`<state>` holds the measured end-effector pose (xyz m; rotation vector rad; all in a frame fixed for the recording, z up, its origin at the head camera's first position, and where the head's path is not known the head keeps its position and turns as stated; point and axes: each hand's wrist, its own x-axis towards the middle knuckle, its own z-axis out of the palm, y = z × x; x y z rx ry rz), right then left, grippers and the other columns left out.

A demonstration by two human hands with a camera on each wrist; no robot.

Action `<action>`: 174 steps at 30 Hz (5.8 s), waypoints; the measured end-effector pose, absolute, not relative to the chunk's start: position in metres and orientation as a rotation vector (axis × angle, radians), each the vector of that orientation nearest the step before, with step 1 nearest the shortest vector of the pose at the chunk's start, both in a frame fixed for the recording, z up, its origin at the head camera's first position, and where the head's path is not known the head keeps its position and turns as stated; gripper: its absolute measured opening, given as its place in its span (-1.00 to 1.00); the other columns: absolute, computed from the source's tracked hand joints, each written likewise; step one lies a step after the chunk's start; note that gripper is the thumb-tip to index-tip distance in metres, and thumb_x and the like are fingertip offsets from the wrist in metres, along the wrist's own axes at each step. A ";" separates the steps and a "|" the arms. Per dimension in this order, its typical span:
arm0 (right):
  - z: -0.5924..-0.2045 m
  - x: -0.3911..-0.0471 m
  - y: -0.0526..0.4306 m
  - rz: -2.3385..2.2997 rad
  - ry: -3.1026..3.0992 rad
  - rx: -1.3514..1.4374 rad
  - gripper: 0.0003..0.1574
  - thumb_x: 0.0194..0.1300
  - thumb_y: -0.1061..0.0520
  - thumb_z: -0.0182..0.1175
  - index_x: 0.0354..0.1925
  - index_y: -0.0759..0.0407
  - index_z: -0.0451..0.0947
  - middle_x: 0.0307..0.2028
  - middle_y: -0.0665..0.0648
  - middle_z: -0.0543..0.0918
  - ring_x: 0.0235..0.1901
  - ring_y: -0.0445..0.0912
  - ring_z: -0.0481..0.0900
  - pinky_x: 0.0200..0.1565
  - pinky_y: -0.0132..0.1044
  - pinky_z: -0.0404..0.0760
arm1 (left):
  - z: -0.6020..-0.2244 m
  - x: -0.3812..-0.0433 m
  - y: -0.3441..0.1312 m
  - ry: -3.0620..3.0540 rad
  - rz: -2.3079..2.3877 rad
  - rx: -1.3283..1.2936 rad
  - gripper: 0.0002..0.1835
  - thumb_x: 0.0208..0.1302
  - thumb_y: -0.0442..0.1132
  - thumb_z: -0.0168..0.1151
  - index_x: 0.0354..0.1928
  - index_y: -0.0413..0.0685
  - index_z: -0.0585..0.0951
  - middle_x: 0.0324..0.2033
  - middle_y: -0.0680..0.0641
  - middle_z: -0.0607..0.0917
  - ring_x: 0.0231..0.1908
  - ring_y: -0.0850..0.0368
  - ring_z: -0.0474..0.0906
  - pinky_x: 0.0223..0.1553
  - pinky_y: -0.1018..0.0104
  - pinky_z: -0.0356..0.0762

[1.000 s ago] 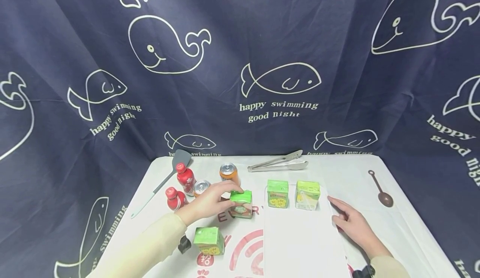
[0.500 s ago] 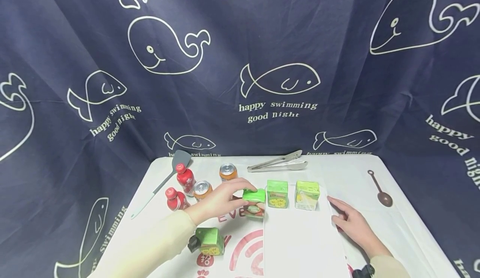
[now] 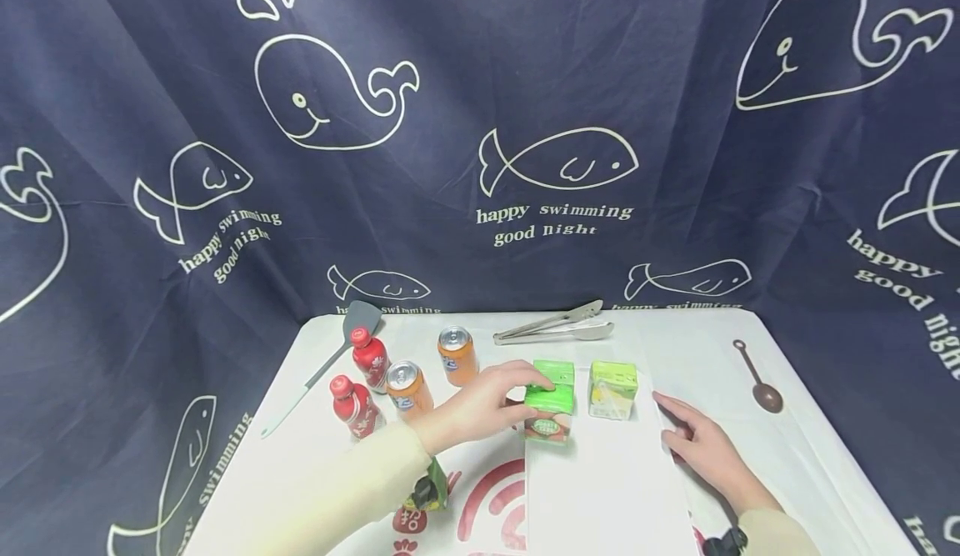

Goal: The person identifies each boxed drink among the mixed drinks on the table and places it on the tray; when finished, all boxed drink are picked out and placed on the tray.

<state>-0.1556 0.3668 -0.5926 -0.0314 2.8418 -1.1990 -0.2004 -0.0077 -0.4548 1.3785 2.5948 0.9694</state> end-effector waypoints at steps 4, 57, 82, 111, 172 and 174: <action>-0.592 -0.155 0.367 -1.215 2.837 -0.048 -0.18 0.37 0.24 0.22 0.53 0.30 0.28 0.10 0.28 0.53 -0.45 -0.15 0.44 -0.33 -0.31 0.46 | -0.460 -0.198 0.007 2.591 0.969 1.369 -0.62 0.37 -0.21 0.45 0.20 0.05 0.69 0.12 0.11 0.66 0.15 0.39 0.51 0.19 0.60 0.38; -0.593 -0.155 0.368 -1.234 2.809 -0.052 -0.21 0.44 0.19 0.22 0.55 0.27 0.26 0.12 0.31 0.51 -0.41 -0.16 0.42 -0.33 -0.33 0.51 | -0.498 -0.173 0.102 2.703 0.778 1.390 -0.64 0.39 -0.18 0.40 0.20 0.16 0.69 0.13 0.25 0.64 0.16 0.53 0.45 0.22 0.71 0.23; -0.592 -0.155 0.367 -1.164 2.846 -0.047 -0.21 0.43 0.19 0.22 0.54 0.27 0.27 0.29 0.38 0.45 -0.33 -0.16 0.40 -0.27 -0.30 0.44 | -0.503 -0.174 0.099 2.697 0.795 1.406 -0.62 0.39 -0.19 0.40 0.22 0.17 0.66 0.16 0.25 0.61 0.23 0.53 0.40 0.25 0.70 0.20; -0.593 -0.156 0.367 -1.123 2.847 -0.042 -0.20 0.48 0.10 0.23 0.55 0.27 0.26 0.39 0.45 0.37 -0.21 -0.14 0.42 -0.19 -0.29 0.51 | -0.483 -0.161 0.045 2.691 0.525 1.407 -0.39 0.52 0.01 0.21 0.54 0.17 0.37 0.49 0.04 0.37 0.48 0.27 0.22 0.43 0.44 0.16; -0.594 -0.156 0.369 -1.167 2.815 -0.024 -0.19 0.44 0.20 0.21 0.57 0.25 0.24 0.32 0.40 0.42 -0.33 -0.14 0.42 -0.28 -0.31 0.47 | -0.519 -0.127 -0.193 2.689 0.937 1.427 -0.52 0.42 -0.14 0.35 0.36 0.17 0.58 0.18 0.19 0.61 0.13 0.31 0.55 0.19 0.27 0.57; -0.593 -0.156 0.369 -1.172 2.819 -0.026 -0.19 0.43 0.21 0.21 0.56 0.25 0.25 0.32 0.40 0.42 -0.33 -0.14 0.42 -0.28 -0.31 0.48 | -0.520 -0.128 -0.193 2.678 0.966 1.412 -0.51 0.40 -0.15 0.37 0.35 0.17 0.59 0.17 0.20 0.61 0.11 0.32 0.56 0.17 0.29 0.58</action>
